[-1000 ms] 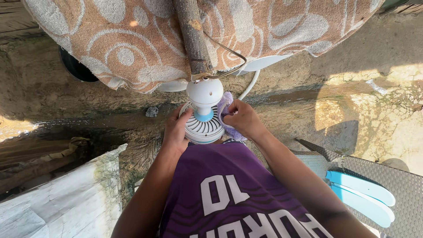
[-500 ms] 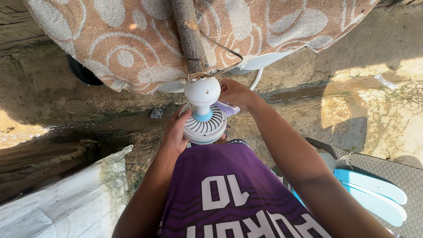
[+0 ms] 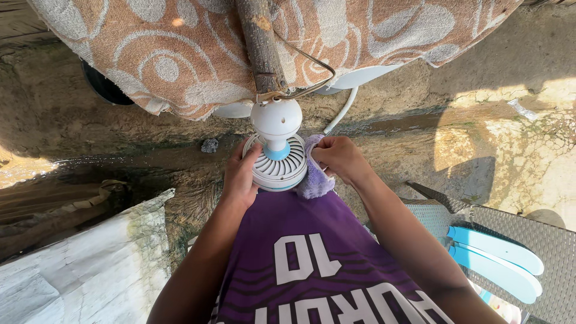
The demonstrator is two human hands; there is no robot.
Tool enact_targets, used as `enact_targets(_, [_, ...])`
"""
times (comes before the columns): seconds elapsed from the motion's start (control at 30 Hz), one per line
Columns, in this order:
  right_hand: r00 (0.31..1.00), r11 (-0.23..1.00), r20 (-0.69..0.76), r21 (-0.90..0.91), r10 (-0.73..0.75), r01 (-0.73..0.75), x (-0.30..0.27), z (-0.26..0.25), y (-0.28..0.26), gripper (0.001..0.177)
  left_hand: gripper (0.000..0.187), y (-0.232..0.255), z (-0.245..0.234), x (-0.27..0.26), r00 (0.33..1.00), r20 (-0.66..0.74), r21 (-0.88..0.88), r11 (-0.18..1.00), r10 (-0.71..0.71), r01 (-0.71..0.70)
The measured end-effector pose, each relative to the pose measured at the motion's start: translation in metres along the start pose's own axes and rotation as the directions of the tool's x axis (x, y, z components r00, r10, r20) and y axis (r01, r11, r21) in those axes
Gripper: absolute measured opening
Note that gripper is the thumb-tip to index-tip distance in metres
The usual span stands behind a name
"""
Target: The person cleans a portable ceiling fan motor unit, holding the body while wiping down its outer housing and ventilation slots with a cloth.
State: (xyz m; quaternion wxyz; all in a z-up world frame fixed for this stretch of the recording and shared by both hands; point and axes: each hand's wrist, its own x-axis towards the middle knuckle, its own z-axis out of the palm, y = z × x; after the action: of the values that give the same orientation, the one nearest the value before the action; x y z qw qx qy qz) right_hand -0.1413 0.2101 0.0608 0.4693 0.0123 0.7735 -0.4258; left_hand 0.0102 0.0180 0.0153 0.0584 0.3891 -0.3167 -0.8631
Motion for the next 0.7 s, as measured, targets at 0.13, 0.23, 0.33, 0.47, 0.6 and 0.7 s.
enact_targets(0.13, [0.994,0.993,-0.097,-0.109,-0.046,0.036,-0.015,0.010,-0.015,0.020,0.045,-0.001,0.003,0.001,0.999,-0.050,0.003,1.000,0.020,-0.020])
enact_targets(0.23, [0.992,0.979,-0.108,-0.202,-0.065,0.042,-0.012,0.013,-0.018,0.021,0.044,0.000,0.003,0.002,0.999,-0.046,-0.004,1.000,0.015,-0.015])
enact_targets(0.33, [0.995,0.978,-0.056,-0.193,-0.088,0.075,0.005,0.007,-0.016,0.019,0.043,0.002,0.002,0.004,0.999,-0.033,0.021,1.000,0.018,-0.018])
enact_targets(0.47, [0.992,0.975,0.054,-0.184,-0.116,0.124,0.038,-0.005,-0.017,0.014,0.039,-0.003,0.000,0.007,1.000,-0.005,-0.012,1.000,-0.009,0.009])
enact_targets(0.6, [0.981,0.921,0.165,-0.355,-0.105,0.158,0.061,-0.012,-0.026,0.015,0.038,0.001,-0.002,0.009,1.000,0.011,-0.017,1.000,-0.011,0.011])
enact_targets(0.7, [0.963,0.910,0.252,-0.370,-0.096,0.187,0.077,-0.010,-0.036,0.012,0.036,0.004,-0.002,0.006,0.999,0.025,-0.010,0.999,-0.031,0.031])
